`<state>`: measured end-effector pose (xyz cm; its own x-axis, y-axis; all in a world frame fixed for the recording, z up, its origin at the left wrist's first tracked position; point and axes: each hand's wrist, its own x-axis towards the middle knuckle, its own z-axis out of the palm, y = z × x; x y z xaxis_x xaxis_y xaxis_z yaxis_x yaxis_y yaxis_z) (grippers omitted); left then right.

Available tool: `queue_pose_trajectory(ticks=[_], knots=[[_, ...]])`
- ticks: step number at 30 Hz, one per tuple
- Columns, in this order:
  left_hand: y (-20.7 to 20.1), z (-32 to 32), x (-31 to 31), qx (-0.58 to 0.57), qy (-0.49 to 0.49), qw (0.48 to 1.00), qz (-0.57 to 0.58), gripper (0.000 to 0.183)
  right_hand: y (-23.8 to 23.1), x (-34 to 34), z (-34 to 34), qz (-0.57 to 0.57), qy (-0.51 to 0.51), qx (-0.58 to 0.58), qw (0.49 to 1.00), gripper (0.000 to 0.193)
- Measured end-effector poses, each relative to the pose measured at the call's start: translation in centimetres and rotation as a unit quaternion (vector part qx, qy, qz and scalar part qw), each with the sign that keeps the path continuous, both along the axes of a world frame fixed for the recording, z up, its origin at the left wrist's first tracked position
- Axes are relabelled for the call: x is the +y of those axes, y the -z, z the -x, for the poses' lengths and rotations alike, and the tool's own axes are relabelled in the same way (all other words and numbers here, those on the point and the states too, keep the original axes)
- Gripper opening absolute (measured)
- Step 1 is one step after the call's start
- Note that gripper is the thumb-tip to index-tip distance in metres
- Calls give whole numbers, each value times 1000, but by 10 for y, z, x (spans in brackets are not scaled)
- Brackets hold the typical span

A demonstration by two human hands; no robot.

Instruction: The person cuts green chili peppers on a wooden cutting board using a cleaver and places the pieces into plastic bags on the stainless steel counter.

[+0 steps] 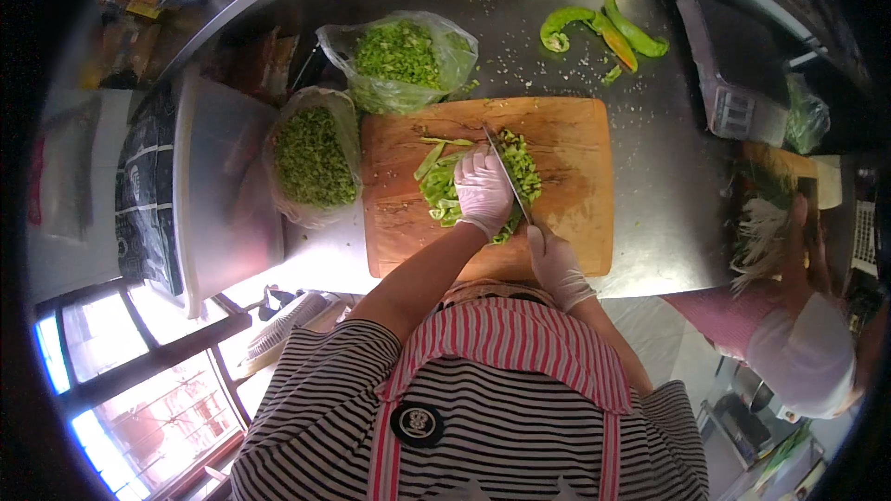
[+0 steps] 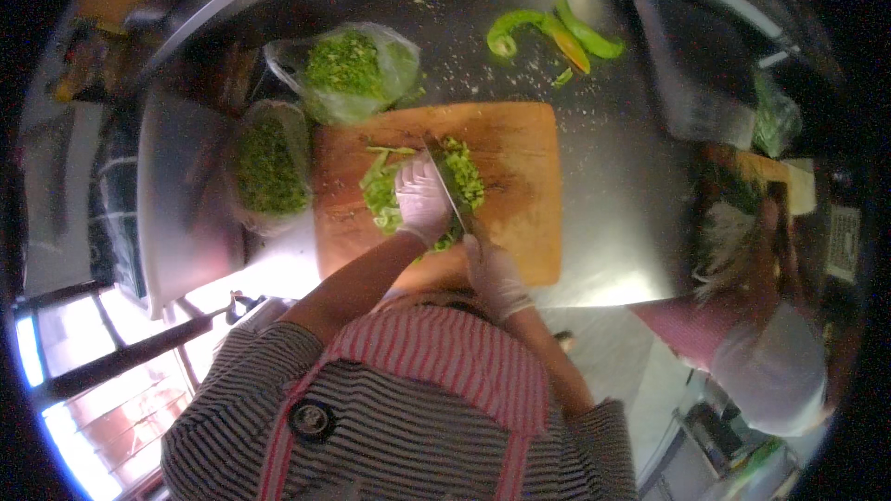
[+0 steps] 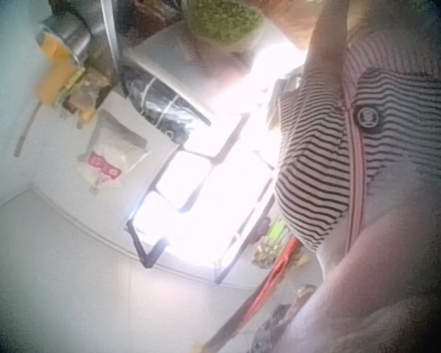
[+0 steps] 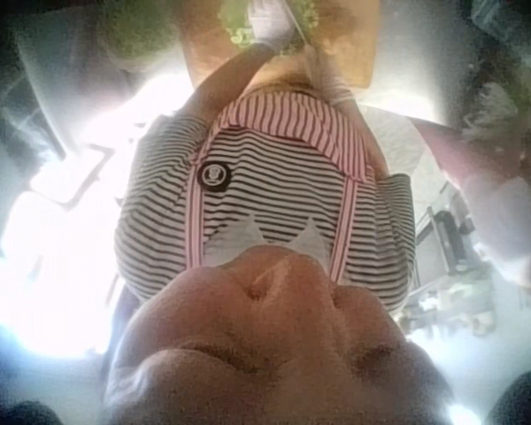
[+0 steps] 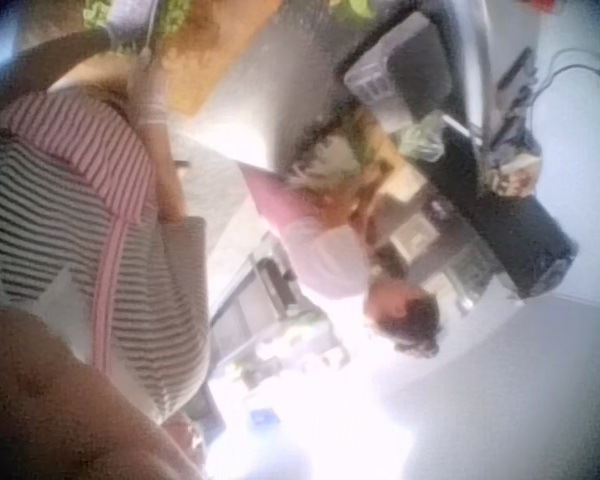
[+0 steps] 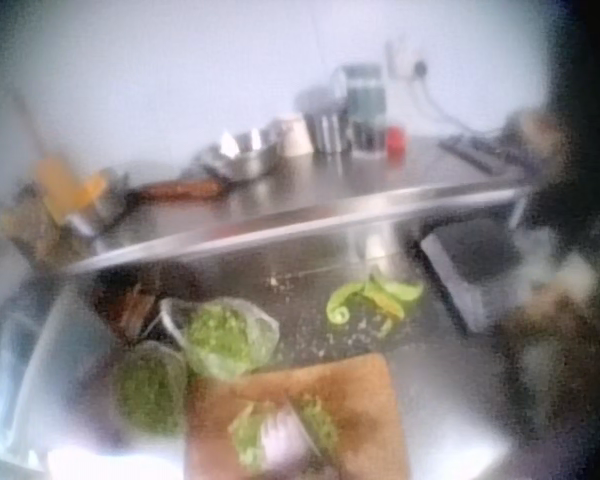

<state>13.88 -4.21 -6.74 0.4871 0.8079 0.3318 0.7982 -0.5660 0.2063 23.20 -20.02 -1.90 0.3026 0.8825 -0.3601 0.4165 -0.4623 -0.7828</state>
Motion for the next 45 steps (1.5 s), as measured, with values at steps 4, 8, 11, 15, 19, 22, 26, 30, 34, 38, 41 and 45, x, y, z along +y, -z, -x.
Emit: queue_pose_trajectory(ticks=[4,8,11,15,19,22,26,30,34,38,41,45], knots=[[1,-3,0,-65,3,998,-8,31,-11,-1,-4,-5,38,62,997,42],[9,4,3,-121,5,993,-17,32,-52,-16,-6,-46,44,69,996,42],[5,2,0,-81,-8,997,-20,32,-56,-28,-2,69,-4,60,996,43],[7,-1,1,-64,-19,998,-20,30,-29,-24,3,3,-11,31,999,43],[7,-2,-2,-62,-11,998,7,29,-4,-9,1,-2,-4,6,1000,46],[3,0,-3,-49,-30,998,13,30,8,-10,3,13,-30,-28,999,51],[4,-3,3,-59,5,998,8,29,1,-9,-4,15,-9,-5,1000,54],[-6,14,17,-89,42,995,1,24,-13,-8,-13,48,1,91,995,51],[16,13,43,2,6,1000,9,35,65,-36,-6,-160,61,33,985,38],[-2,9,62,119,8,982,146,52,33,-34,5,-169,126,129,969,39],[-22,8,57,128,48,970,200,56,20,-44,11,-88,171,85,978,47],[-22,26,63,156,93,962,204,60,52,-60,39,0,227,42,973,52]])
